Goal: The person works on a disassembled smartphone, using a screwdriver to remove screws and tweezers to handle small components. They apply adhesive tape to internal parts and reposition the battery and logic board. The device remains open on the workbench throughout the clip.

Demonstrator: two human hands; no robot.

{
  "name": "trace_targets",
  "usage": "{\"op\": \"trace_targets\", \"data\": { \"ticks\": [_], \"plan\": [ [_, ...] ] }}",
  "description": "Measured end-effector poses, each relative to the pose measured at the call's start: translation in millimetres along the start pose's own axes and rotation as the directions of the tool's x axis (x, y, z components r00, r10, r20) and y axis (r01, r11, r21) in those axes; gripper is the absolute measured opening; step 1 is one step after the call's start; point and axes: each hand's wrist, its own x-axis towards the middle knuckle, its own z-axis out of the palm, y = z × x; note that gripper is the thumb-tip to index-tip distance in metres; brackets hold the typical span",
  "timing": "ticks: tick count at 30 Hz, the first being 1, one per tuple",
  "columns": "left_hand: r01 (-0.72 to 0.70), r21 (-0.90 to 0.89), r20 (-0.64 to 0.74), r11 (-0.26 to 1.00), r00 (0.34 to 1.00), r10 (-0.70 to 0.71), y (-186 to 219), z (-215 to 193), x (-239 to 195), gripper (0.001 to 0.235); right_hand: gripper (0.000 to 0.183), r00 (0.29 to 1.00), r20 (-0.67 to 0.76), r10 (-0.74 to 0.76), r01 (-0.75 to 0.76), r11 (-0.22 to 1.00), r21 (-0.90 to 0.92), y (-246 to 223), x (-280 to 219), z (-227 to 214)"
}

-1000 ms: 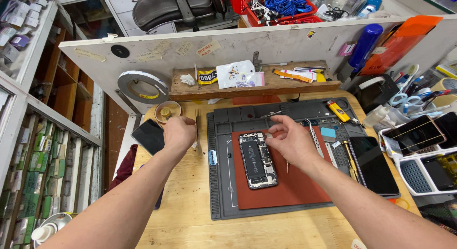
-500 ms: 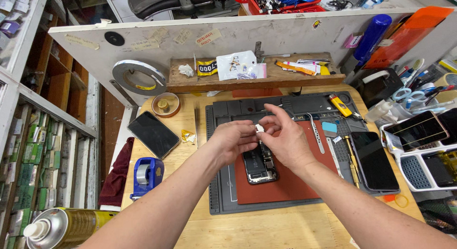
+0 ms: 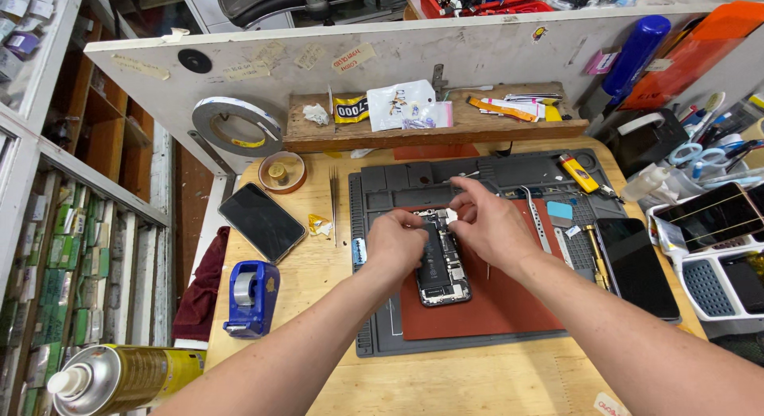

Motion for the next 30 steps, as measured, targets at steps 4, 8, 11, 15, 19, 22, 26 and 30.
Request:
{"op": "trace_targets", "data": {
  "ticks": [4, 8, 11, 15, 19, 22, 26, 30],
  "plan": [
    [-0.193, 0.314, 0.047, 0.93, 0.981, 0.188, 1, -2, -11, 0.032, 0.072, 0.999, 0.044, 0.02, -0.016, 0.997, -0.076, 0, 14, 4],
    [-0.25, 0.41, 0.123, 0.877, 0.968, 0.218, 7, 2, -15, 0.045, 0.072, 0.998, 0.051, 0.046, -0.042, 0.996, -0.078, 3, 18, 12],
    [-0.284, 0.46, 0.159, 0.842, 0.959, 0.236, 10, 5, -17, 0.054, 0.071, 0.998, 0.04, 0.049, -0.045, 0.996, -0.082, 7, 18, 14],
    [-0.287, 0.52, 0.2, 0.805, 0.957, 0.211, 14, 8, -16, 0.06, 0.069, 1.0, 0.026, 0.014, -0.012, 0.997, -0.079, 9, 18, 16],
    [-0.288, 0.521, 0.21, 0.803, 0.956, 0.206, 18, 8, -14, 0.066, 0.069, 0.999, 0.037, 0.025, -0.021, 0.996, -0.086, 9, 17, 17],
    [-0.254, 0.554, 0.237, 0.793, 0.961, 0.143, 22, 9, -11, 0.069, 0.068, 0.999, 0.045, 0.008, -0.004, 0.995, -0.101, 9, 16, 17],
    [-0.249, 0.578, 0.245, 0.777, 0.961, 0.126, 25, 11, -10, 0.068, 0.068, 0.998, 0.061, 0.001, 0.006, 0.993, -0.118, 11, 18, 16],
    [-0.234, 0.593, 0.252, 0.771, 0.963, 0.098, 27, 11, -11, 0.066, 0.066, 0.997, 0.08, -0.005, 0.014, 0.993, -0.115, 12, 20, 14]
  ]
}}
